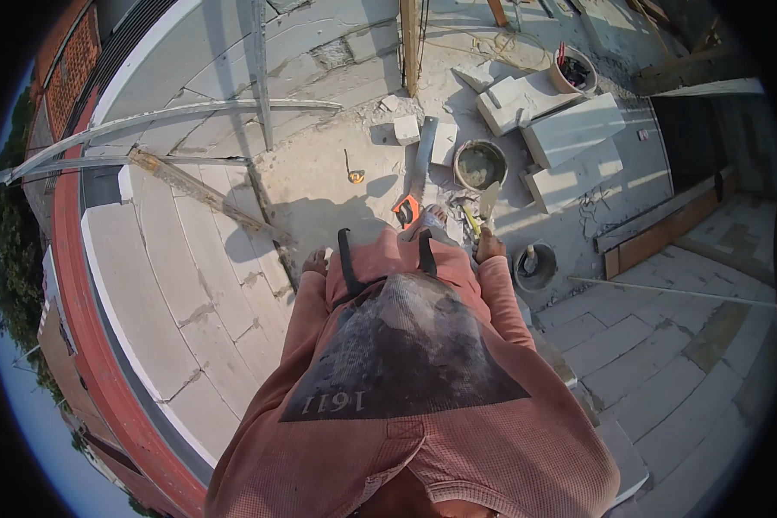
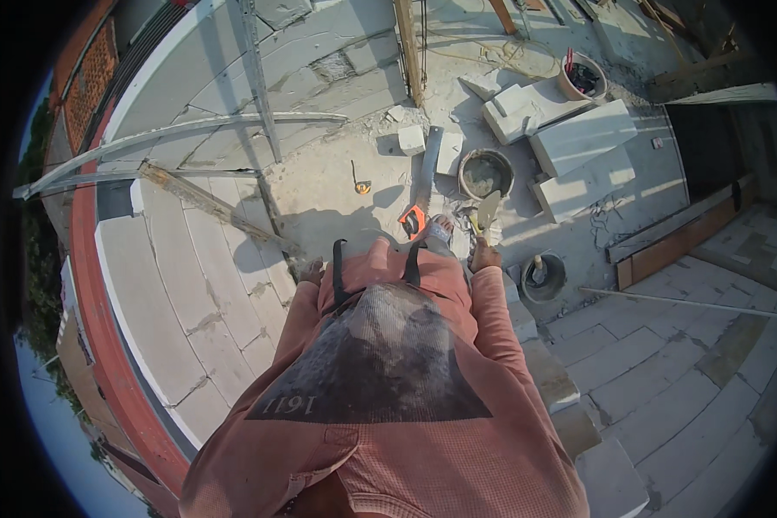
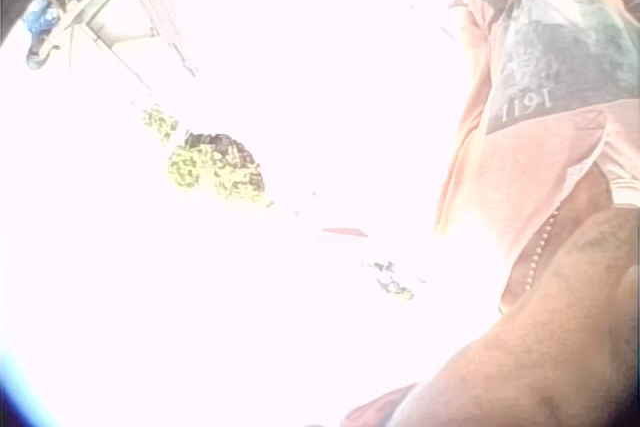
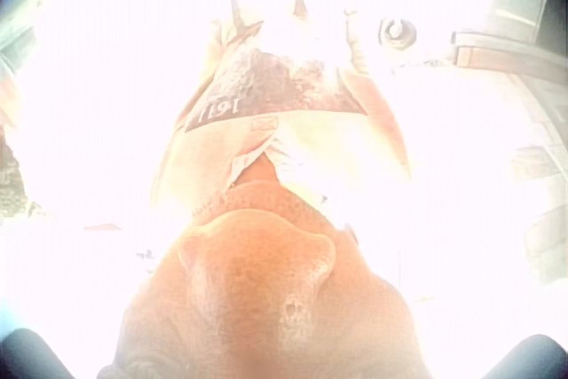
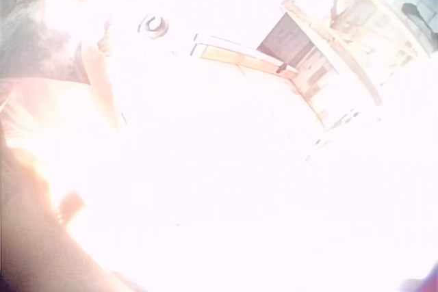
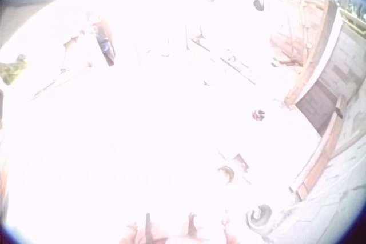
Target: The person cuts concrete blocks using a handsaw, spreads mortar onto the blocks with a trowel, and installs them into a wall structure.
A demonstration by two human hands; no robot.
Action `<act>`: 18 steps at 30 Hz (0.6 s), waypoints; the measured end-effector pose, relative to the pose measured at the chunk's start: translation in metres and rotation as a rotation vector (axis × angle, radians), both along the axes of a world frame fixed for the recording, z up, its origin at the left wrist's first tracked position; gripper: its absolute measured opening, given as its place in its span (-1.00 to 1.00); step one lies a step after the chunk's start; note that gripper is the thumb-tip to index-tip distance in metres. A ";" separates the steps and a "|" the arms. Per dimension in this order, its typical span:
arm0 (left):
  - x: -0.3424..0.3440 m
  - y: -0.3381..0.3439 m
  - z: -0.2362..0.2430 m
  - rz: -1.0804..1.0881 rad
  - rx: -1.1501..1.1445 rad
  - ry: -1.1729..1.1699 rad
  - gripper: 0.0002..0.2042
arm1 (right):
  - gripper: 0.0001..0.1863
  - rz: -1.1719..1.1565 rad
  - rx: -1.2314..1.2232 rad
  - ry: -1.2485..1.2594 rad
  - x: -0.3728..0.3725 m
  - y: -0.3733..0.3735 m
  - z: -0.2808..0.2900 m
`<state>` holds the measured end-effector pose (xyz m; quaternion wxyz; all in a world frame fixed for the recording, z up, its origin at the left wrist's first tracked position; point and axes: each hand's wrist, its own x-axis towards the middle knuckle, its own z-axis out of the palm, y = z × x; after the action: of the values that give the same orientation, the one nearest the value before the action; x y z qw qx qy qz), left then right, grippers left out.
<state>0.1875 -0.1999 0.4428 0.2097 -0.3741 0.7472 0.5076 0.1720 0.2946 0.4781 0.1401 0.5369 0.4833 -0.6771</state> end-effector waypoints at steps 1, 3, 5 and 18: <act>0.003 -0.005 -0.005 -0.025 0.006 -0.018 -0.48 | -0.50 0.056 0.022 -0.081 -0.003 0.013 -0.009; 0.012 -0.026 -0.027 -0.522 -0.279 0.113 -0.35 | -0.52 0.127 0.008 -0.028 -0.009 0.023 -0.011; 0.028 -0.027 -0.042 -0.599 -0.327 -0.032 -0.36 | -0.55 0.015 -0.062 -0.053 -0.016 0.036 -0.012; 0.046 -0.006 -0.047 -0.408 -0.155 -0.336 -0.36 | -0.60 -0.116 -0.173 -0.042 -0.022 0.034 -0.013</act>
<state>0.2336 -0.2056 0.3960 0.3996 -0.3097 0.7985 0.3269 0.1502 0.3286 0.4647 0.1564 0.5640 0.3879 -0.7120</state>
